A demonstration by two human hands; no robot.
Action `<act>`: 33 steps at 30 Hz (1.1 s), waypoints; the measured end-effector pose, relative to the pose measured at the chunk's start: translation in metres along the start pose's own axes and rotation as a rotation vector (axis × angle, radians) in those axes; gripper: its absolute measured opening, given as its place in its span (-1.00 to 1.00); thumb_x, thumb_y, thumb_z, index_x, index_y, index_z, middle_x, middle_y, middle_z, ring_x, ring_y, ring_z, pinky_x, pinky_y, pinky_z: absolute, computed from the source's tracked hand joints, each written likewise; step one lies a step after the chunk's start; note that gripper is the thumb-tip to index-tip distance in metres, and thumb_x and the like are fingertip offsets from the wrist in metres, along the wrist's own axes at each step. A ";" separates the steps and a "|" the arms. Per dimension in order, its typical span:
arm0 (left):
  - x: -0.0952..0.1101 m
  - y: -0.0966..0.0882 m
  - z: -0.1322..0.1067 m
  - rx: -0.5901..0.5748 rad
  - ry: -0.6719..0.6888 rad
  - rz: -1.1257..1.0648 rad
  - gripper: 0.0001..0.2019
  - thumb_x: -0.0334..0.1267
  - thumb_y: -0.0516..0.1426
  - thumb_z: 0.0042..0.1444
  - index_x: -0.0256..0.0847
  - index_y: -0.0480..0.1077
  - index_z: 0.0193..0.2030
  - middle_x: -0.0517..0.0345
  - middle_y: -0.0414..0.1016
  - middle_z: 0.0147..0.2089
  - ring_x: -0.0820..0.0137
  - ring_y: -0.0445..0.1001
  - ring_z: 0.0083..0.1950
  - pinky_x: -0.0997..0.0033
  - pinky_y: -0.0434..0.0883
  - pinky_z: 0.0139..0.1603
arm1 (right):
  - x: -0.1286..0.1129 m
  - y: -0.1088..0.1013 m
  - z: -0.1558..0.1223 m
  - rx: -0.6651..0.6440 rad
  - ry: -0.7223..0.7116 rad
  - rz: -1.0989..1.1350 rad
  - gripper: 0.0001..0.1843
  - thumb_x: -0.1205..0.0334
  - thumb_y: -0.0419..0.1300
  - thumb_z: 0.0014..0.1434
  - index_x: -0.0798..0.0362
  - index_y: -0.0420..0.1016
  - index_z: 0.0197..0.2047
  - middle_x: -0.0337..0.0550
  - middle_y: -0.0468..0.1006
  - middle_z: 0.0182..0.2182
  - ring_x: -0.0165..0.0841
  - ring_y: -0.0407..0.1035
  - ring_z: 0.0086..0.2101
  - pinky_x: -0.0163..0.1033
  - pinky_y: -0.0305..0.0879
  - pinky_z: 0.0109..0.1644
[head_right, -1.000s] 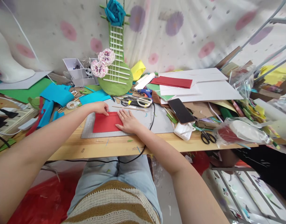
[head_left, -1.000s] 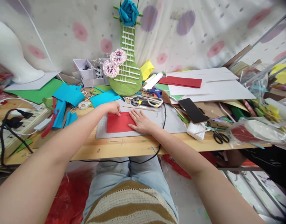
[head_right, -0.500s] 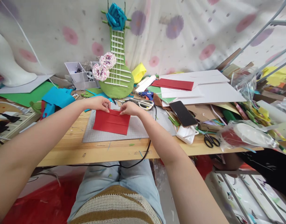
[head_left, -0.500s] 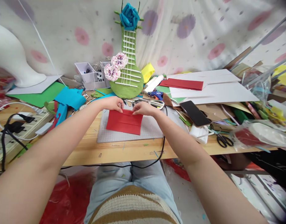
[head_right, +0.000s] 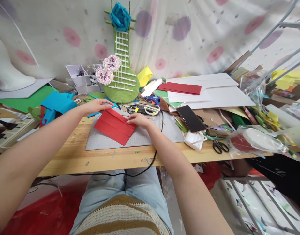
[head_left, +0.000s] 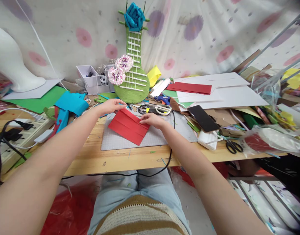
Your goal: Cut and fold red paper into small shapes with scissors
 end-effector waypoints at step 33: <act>-0.018 -0.027 0.004 0.250 -0.149 0.021 -0.56 0.12 0.02 0.09 -0.23 0.46 -0.24 0.01 0.56 -0.20 0.35 0.48 -0.33 0.42 0.35 -0.36 | -0.001 0.027 -0.017 0.158 0.150 -0.143 -0.78 0.27 0.29 -0.07 0.08 0.37 -0.33 -0.36 0.37 -0.63 -0.51 0.24 -0.60 -0.42 0.05 -0.55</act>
Point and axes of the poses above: each hand's wrist, its own z-axis towards the middle knuckle, its own y-axis out of the palm, x = y × z, the point moved 7 cm from there along z, towards the middle knuckle
